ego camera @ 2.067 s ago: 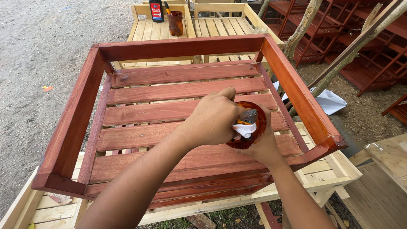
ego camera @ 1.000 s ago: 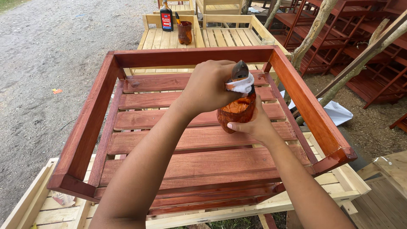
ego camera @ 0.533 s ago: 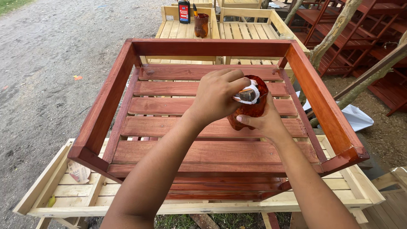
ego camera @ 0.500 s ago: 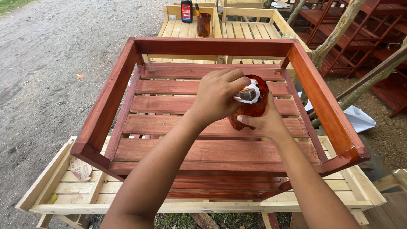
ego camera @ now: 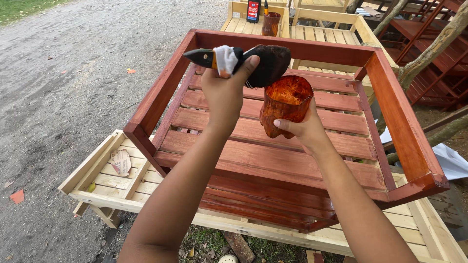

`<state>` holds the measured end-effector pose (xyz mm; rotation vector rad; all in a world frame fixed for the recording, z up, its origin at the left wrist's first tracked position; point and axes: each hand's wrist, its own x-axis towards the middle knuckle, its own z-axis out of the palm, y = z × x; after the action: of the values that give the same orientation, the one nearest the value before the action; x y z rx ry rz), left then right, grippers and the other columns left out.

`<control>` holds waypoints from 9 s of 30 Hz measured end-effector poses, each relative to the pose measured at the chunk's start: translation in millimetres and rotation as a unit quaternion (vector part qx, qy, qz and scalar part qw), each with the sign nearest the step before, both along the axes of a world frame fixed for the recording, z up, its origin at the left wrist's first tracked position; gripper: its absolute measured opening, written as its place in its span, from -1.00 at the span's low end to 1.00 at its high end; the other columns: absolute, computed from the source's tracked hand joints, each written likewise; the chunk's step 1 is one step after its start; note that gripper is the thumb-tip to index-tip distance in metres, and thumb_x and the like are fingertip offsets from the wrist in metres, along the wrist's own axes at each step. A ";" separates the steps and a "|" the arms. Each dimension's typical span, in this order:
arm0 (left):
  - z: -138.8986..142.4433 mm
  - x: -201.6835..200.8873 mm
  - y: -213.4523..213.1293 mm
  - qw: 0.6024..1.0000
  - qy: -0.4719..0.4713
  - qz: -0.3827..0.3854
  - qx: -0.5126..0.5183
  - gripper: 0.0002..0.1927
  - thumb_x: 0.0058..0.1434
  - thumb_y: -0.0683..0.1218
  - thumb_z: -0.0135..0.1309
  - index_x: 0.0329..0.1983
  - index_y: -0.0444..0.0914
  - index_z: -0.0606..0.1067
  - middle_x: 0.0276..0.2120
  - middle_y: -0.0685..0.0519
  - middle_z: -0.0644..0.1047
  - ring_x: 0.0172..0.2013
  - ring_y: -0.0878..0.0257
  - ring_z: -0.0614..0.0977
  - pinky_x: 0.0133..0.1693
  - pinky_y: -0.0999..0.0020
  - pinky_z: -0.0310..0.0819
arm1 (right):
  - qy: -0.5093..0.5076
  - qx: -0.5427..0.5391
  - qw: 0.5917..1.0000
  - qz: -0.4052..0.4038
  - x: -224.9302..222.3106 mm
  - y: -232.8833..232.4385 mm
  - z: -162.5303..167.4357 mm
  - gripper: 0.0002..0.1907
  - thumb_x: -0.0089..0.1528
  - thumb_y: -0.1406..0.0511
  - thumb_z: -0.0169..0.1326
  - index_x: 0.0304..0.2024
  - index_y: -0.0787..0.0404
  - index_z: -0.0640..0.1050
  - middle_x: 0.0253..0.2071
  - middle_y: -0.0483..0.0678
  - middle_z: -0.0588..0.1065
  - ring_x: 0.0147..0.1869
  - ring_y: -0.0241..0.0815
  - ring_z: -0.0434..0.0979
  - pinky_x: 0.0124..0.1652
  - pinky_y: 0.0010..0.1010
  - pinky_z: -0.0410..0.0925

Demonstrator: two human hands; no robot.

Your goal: The person applies reddish-brown wood stain to a slatted wooden chair frame using a brush, working along the rails and slats while holding a stain-soaked cup in the other hand. They rotate around the frame to reach different edges and periodically dip the brush back into the cup.

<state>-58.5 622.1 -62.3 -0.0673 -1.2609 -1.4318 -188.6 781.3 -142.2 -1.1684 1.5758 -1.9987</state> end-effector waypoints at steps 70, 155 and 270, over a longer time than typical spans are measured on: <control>61.5 238.0 -312.1 0.849 -0.386 -0.054 -0.356 -0.70 -0.12 -0.26 0.42 -0.32 -0.27 0.57 -0.31 0.11 0.68 -0.24 0.38 0.71 -0.21 0.36 0.65 | 0.000 0.015 1.000 0.023 197.6 -184.6 8.1 0.14 -0.03 0.27 0.43 0.46 0.11 0.04 0.36 0.04 0.29 0.49 0.02 0.27 0.42 -0.08 0.22; 55.2 278.0 -316.7 0.928 -0.352 -0.117 -0.043 -0.70 -0.20 -0.33 0.28 -0.35 -0.36 0.50 -0.47 -0.02 0.59 -0.52 0.16 0.68 -0.45 0.25 0.61 | -0.024 0.048 0.998 -0.032 216.9 -202.2 -12.7 0.22 -0.04 0.18 0.42 0.48 0.08 -0.04 0.38 0.07 0.25 0.51 0.04 0.22 0.43 -0.07 0.17; 50.9 -79.2 -468.9 0.901 -0.202 0.282 -0.261 -0.75 -0.14 -0.18 0.19 -0.34 -0.32 0.55 -0.44 -0.20 0.61 -0.33 -0.23 0.65 -0.23 -0.01 0.52 | 0.333 0.139 0.865 -0.347 84.0 -316.7 18.0 0.11 -0.07 -0.09 0.46 0.40 0.17 0.30 0.44 0.13 0.07 0.57 0.20 -0.07 0.45 0.13 0.02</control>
<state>-137.8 153.2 -11.4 0.2315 -1.8038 -0.5929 -104.7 464.6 -124.2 -1.3801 2.8671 -1.6742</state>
